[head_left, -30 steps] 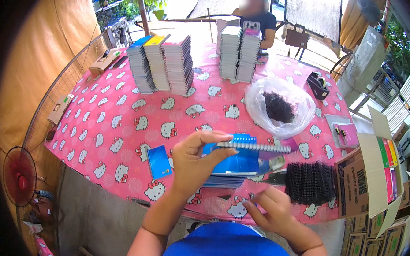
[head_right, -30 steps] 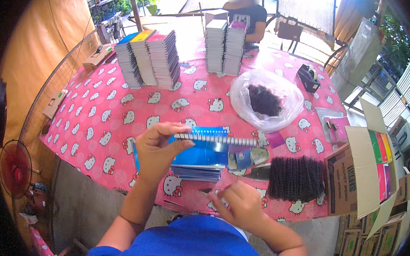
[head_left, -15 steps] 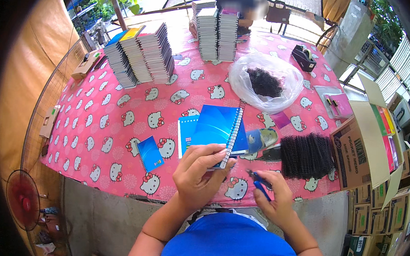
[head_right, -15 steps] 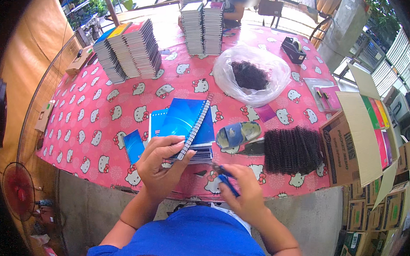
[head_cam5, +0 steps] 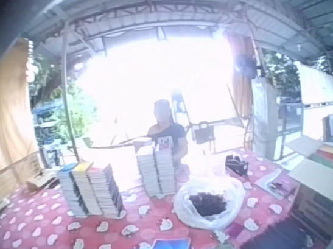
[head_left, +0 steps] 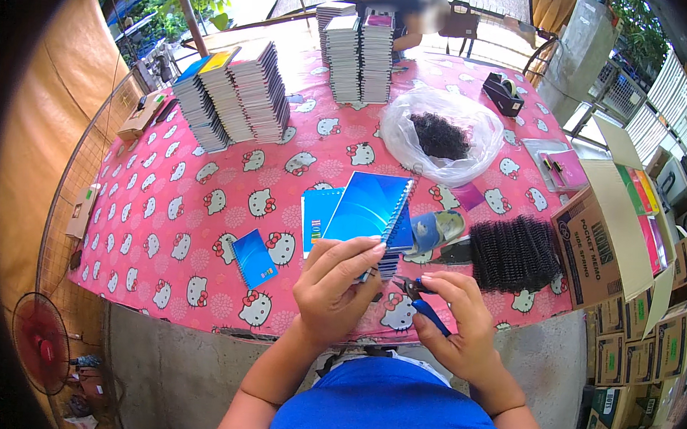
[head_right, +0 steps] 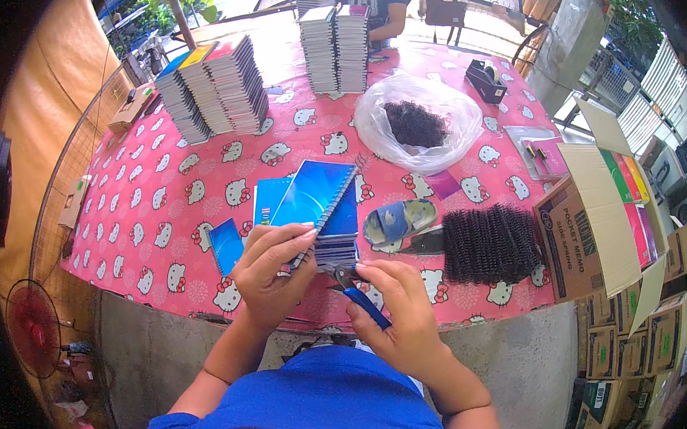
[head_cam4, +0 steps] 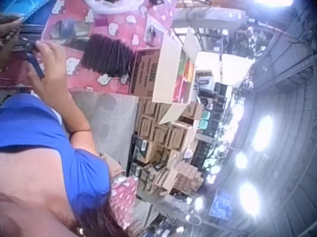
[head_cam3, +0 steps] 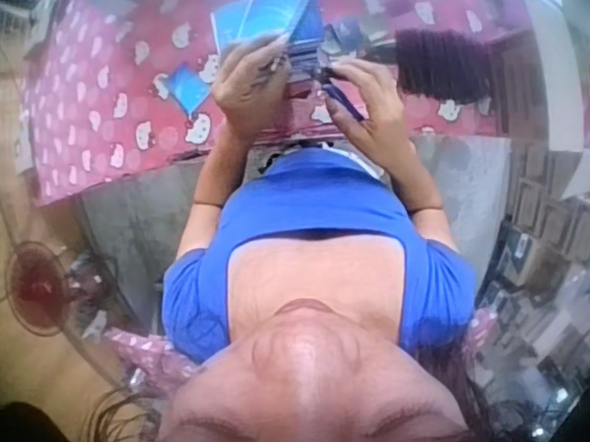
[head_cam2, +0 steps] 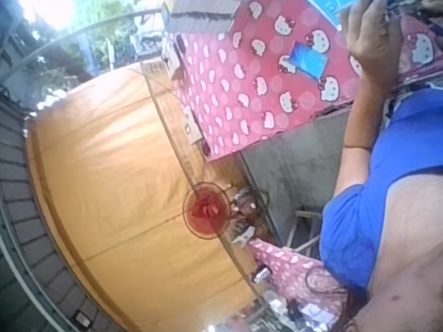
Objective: The person binds a notepad by inserting a plastic coil into the holes of a stack of papers and covers, then trims the excess coil with a pair of side-cutters.
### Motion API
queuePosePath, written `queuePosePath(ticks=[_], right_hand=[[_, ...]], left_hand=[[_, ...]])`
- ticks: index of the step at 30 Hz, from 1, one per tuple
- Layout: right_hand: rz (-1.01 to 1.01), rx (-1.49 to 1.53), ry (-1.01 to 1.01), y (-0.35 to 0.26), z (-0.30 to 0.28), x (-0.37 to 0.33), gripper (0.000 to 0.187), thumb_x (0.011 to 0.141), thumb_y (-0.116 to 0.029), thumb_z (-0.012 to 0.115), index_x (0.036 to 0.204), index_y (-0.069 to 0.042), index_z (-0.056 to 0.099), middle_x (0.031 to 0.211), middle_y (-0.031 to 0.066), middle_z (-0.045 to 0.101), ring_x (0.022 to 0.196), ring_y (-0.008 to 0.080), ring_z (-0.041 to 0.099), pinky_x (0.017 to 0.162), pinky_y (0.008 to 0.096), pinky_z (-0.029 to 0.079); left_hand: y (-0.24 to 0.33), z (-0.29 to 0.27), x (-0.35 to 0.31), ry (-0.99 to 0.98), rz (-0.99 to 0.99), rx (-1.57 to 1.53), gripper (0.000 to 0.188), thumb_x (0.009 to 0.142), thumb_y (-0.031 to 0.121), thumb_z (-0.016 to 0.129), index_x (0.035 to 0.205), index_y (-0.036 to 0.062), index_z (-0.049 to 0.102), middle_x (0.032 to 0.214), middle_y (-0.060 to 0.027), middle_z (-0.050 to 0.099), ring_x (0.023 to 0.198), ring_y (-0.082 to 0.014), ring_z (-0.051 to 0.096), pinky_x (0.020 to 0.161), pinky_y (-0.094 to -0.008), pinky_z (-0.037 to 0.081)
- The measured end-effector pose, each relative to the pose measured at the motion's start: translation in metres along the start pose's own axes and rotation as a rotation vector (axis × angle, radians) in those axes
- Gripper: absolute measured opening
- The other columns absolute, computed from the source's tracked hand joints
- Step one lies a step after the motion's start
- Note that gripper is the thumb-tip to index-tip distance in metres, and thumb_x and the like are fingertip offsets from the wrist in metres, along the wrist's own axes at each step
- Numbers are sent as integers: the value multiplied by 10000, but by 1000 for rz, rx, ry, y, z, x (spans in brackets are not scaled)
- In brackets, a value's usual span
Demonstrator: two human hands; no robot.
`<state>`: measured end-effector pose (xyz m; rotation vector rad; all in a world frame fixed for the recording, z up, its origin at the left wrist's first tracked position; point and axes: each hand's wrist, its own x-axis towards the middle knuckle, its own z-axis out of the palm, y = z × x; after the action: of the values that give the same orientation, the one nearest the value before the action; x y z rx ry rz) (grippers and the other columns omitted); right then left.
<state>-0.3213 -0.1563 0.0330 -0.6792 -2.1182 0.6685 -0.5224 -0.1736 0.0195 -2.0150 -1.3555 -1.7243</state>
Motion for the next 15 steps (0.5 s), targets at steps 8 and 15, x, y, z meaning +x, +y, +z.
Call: queuePosePath(ticks=[8,15], right_hand=[[-11,-29,1,-6,1,5,443,772,-109,708,1167,7,545,1113,186,558,1012,343,547,877,425,446],[-83,-150,37,-10,0,13,460,760,-123,720,1169,2,551,1108,171,574,999,348,566,862,433,462]], left_hand=[[3,15,-1,111,-117,-36,325,657,32,826,926,37,644,891,-110,679,731,-205,595,619,-301,452],[2,22,1,126,1,42,317,652,33,829,921,35,662,915,-112,684,716,-193,586,614,-300,443]])
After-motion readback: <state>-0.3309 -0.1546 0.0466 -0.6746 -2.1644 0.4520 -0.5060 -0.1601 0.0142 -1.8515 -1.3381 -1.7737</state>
